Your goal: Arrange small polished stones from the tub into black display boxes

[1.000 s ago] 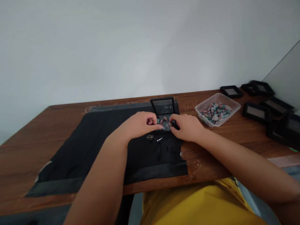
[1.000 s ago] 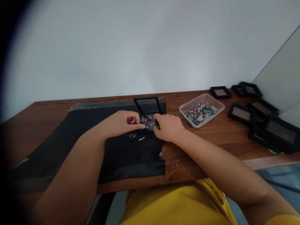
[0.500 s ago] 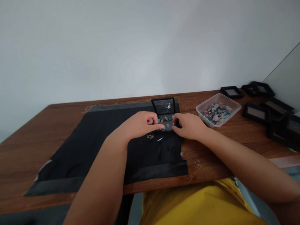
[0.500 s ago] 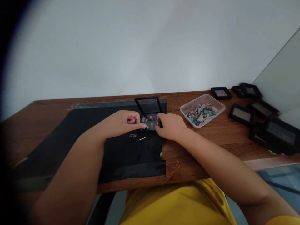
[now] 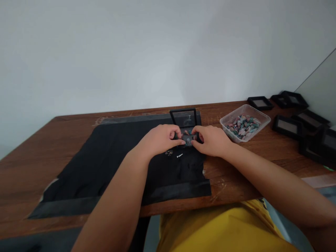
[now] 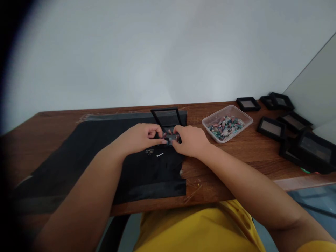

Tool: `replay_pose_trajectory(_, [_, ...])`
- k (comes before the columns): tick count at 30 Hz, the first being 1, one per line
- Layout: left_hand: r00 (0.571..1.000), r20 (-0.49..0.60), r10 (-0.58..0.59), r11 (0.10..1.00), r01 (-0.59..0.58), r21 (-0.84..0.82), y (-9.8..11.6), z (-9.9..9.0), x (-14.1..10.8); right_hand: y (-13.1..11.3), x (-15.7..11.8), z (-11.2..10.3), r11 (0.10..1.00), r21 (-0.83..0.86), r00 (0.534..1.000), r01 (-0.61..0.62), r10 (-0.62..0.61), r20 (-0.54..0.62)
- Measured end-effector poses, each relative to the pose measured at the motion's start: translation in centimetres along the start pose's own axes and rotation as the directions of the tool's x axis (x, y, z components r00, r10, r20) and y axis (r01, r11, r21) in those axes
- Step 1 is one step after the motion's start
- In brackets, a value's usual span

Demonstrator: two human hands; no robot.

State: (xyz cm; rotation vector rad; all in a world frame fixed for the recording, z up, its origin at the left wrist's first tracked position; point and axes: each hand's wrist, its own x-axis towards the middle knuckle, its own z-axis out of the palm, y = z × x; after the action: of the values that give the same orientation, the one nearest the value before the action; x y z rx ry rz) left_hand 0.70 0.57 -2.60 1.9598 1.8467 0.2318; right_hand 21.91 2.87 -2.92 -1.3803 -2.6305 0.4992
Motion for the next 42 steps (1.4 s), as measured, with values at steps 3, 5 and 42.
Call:
replay_pose_trajectory(3, [1.000, -0.011, 0.001, 1.000, -0.001, 0.001, 0.0, 0.1, 0.0, -0.1, 0.0, 0.0, 1.000, -0.002, 1.000, 0.025, -0.025, -0.013])
replay_pose_trajectory(5, [1.000, -0.018, 0.009, 1.000, -0.009, -0.004, -0.1, 0.2, 0.0, -0.1, 0.0, 0.1, 0.998, 0.003, 0.998, 0.055, -0.055, -0.006])
replay_pose_trajectory(42, [0.999, -0.031, 0.040, 0.999, -0.040, -0.012, -0.1, 0.3, -0.3, -0.2, 0.2, 1.1, 0.993, -0.016, 0.993, 0.118, -0.117, 0.021])
